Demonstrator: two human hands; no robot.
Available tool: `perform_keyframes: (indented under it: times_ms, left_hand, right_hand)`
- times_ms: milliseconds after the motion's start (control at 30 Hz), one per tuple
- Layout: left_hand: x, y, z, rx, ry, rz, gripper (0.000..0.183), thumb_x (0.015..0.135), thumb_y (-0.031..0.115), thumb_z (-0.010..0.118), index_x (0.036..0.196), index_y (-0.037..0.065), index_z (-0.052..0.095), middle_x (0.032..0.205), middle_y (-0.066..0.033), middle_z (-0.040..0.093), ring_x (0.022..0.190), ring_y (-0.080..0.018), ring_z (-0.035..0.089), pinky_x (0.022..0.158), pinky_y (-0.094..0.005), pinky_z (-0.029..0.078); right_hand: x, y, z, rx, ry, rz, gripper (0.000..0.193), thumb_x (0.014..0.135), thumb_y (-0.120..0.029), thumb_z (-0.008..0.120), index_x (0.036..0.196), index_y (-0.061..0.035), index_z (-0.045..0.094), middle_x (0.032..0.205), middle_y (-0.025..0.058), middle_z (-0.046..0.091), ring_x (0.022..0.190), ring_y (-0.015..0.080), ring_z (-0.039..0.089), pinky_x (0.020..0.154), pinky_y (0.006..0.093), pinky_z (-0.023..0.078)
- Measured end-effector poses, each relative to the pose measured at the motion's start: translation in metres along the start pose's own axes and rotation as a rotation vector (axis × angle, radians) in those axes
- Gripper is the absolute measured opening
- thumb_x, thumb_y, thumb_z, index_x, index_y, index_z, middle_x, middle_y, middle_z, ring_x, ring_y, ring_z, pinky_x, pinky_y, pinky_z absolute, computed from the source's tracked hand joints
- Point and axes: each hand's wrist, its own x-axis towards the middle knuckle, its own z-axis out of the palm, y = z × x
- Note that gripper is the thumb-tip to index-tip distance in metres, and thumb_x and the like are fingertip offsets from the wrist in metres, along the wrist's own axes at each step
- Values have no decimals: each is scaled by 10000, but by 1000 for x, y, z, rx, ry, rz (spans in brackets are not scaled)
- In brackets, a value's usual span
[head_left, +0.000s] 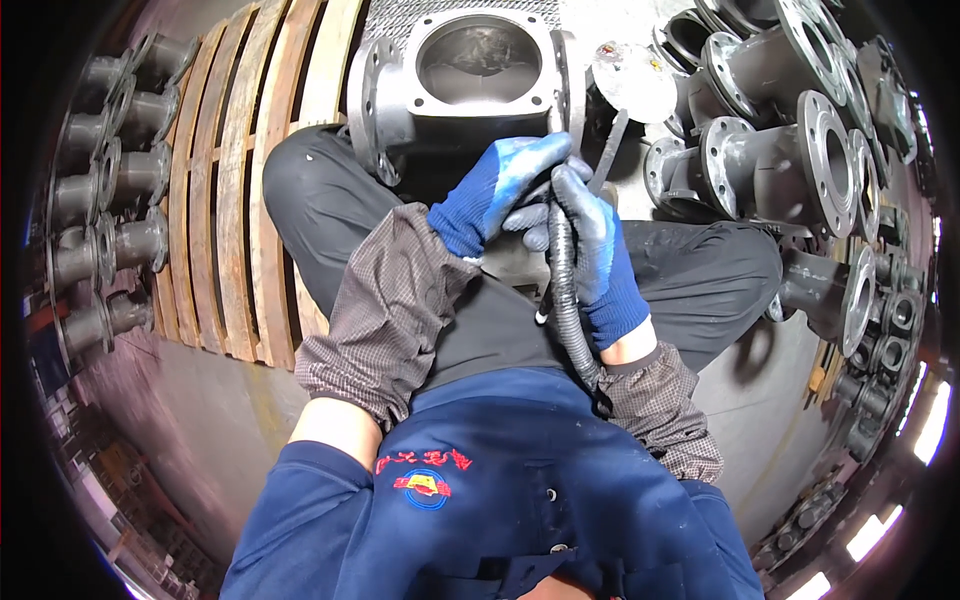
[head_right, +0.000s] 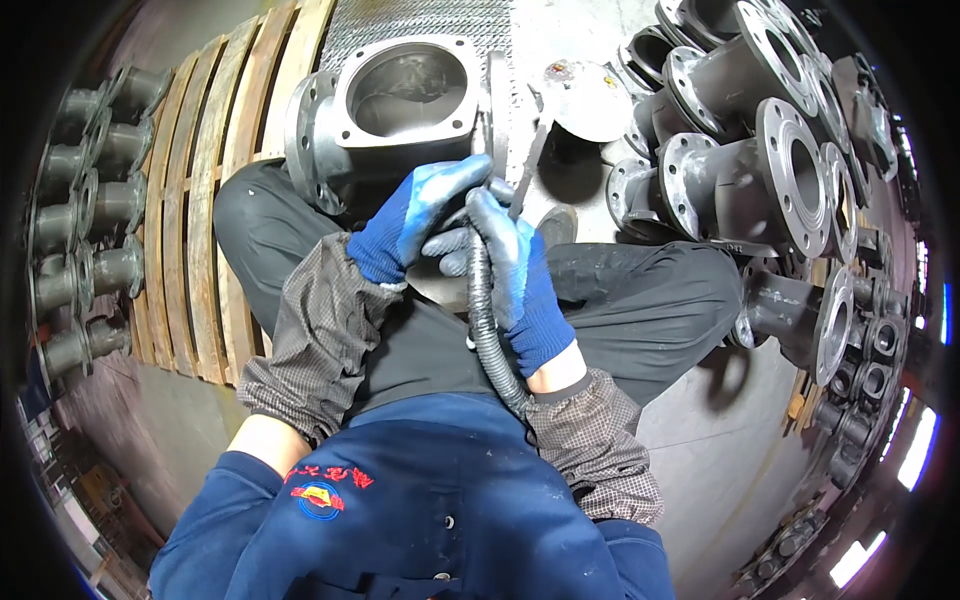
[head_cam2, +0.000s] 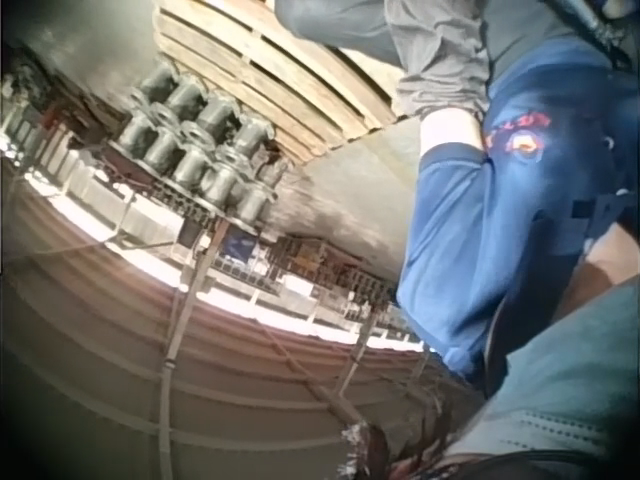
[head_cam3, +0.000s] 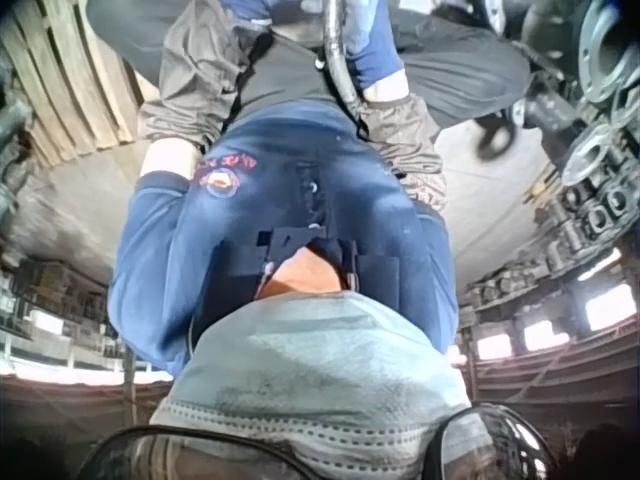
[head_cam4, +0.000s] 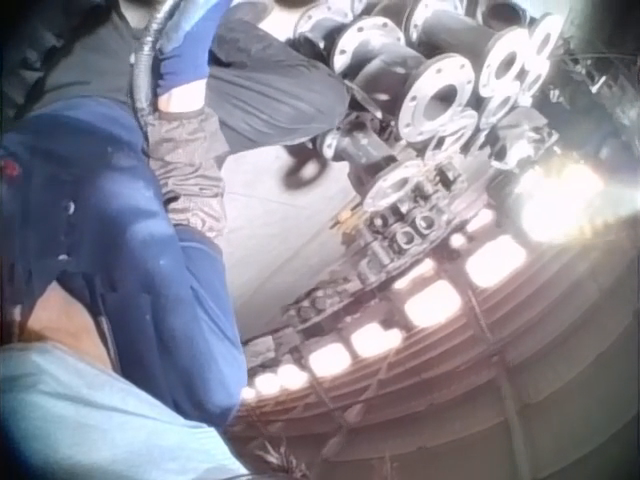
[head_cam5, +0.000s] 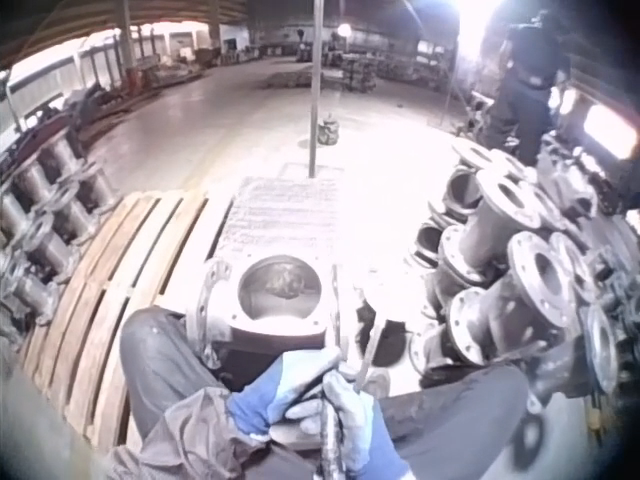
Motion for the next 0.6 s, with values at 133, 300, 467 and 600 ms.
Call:
perform_keyframes:
  times_ms: [133,300,467,600]
  left_hand:
    - [4,-6,1,-110,12,-19,368,1026,238,392,1048,-64,602,956,-106,656,881,-153,617,825,-270,487]
    - [1,-11,-7,14,-2,99,300,1020,199,382,1060,-45,552,934,-99,621,857,-149,591,793,-272,481]
    - [7,-16,-13,102,-4,252,283,1008,182,395,1065,-62,527,938,-103,608,852,-157,585,782,-275,477]
    - [7,-18,-12,114,19,295,270,992,160,431,1077,-75,534,950,-124,620,849,-182,603,800,-284,484]
  right_hand:
    - [0,-7,3,-137,4,-49,298,990,-269,463,1138,-18,526,817,87,646,654,127,646,538,196,489]
    - [5,-14,17,-151,82,-18,329,993,-291,462,1143,-10,547,817,87,652,582,103,583,552,186,471]
    - [14,-15,10,-133,25,-29,321,994,-259,462,1153,5,550,872,64,630,711,115,630,603,195,498]
    - [11,-19,12,-137,57,-42,305,992,-230,474,1148,21,549,934,70,621,712,130,616,655,205,500]
